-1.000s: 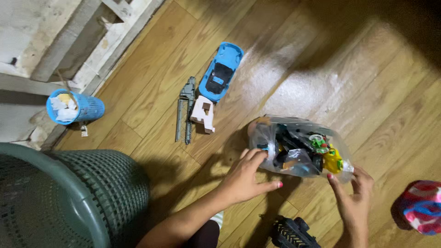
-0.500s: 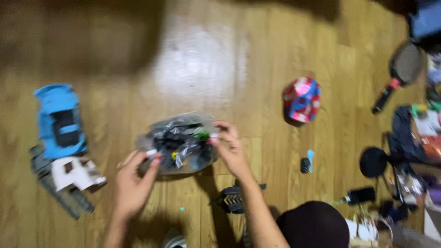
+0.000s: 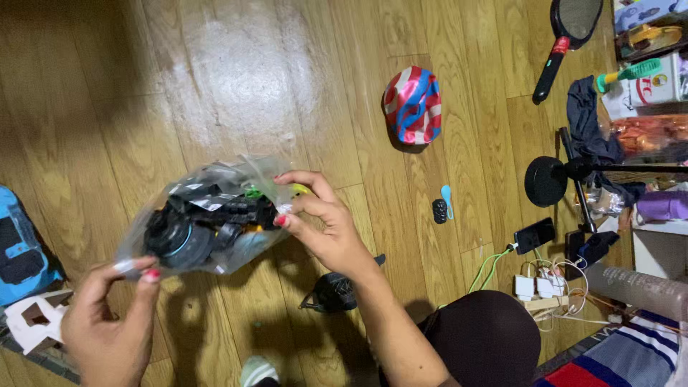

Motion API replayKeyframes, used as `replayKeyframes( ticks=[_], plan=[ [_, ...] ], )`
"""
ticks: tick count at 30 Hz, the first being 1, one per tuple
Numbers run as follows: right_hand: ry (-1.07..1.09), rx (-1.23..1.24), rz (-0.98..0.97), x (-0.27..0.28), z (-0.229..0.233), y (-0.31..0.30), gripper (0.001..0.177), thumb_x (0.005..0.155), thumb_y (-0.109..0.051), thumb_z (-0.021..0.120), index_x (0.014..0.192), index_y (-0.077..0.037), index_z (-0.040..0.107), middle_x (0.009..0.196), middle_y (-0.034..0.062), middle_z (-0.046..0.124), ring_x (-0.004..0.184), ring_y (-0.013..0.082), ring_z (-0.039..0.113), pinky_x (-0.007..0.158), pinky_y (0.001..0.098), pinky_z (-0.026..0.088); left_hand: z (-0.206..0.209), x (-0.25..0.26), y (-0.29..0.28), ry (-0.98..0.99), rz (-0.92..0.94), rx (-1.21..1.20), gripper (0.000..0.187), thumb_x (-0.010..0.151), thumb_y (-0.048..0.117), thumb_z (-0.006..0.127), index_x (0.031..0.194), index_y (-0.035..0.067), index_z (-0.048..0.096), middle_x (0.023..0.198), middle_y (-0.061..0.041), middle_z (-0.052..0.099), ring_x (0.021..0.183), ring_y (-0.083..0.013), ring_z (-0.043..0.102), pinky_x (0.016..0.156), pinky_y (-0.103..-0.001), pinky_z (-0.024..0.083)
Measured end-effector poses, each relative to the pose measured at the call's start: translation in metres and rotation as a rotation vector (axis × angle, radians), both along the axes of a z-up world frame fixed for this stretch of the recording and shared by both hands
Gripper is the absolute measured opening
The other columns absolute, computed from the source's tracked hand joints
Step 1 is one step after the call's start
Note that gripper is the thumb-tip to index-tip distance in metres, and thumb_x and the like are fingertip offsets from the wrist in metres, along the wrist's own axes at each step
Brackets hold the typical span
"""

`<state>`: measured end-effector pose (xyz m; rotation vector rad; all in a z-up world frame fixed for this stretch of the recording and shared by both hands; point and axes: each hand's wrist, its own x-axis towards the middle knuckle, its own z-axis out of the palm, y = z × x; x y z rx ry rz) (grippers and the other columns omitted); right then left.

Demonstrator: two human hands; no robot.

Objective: The person sits on the floor and sorts scattered toy parts into a clear plastic bag. They pick up various pieces, including wheels and vehicle parts, and place them into the bag, then transfer the bag and remaining items into a green laundry basket.

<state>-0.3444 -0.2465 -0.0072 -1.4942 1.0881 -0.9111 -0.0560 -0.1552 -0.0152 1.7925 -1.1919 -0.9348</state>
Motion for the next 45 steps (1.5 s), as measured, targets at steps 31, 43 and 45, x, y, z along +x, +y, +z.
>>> replayKeyframes(
  ticks=[31, 43, 45],
  plan=[
    [0.957, -0.083, -0.599, -0.288, -0.270, -0.174, 0.074, 0.092, -0.041, 0.083, 0.142, 0.002, 0.050, 0.138, 0.0296, 0.049, 0.127, 0.0441, 0.048, 0.107, 0.0539, 0.040, -0.052, 0.000, 0.056, 0.290, 0.140, 0.115, 0.028, 0.095, 0.007, 0.066, 0.122, 0.002, 0.066, 0.104, -0.004, 0.072, 0.100, -0.0099, 0.063, 0.092, -0.026, 0.050],
    [1.023, 0.030, -0.390, -0.282, -0.243, -0.135, 0.070, 0.093, -0.035, 0.075, 0.143, 0.004, 0.048, 0.145, 0.0322, 0.056, 0.131, 0.0465, 0.055, 0.116, 0.0529, 0.044, -0.133, 0.017, 0.111, 0.346, 0.628, 0.133, 0.018, 0.097, 0.005, 0.059, 0.113, 0.002, 0.066, 0.095, -0.002, 0.068, 0.088, -0.0097, 0.062, 0.080, -0.023, 0.050],
    [1.053, -0.042, -0.338, -0.271, -0.239, -0.131, 0.064, 0.093, -0.033, 0.078, 0.142, 0.002, 0.058, 0.138, 0.0337, 0.059, 0.124, 0.0487, 0.059, 0.107, 0.0546, 0.047, -0.109, 0.010, 0.100, 0.285, 0.588, 0.171, 0.017, 0.096, 0.007, 0.059, 0.111, 0.004, 0.067, 0.094, 0.000, 0.069, 0.088, -0.0088, 0.062, 0.080, -0.023, 0.050]
  ],
)
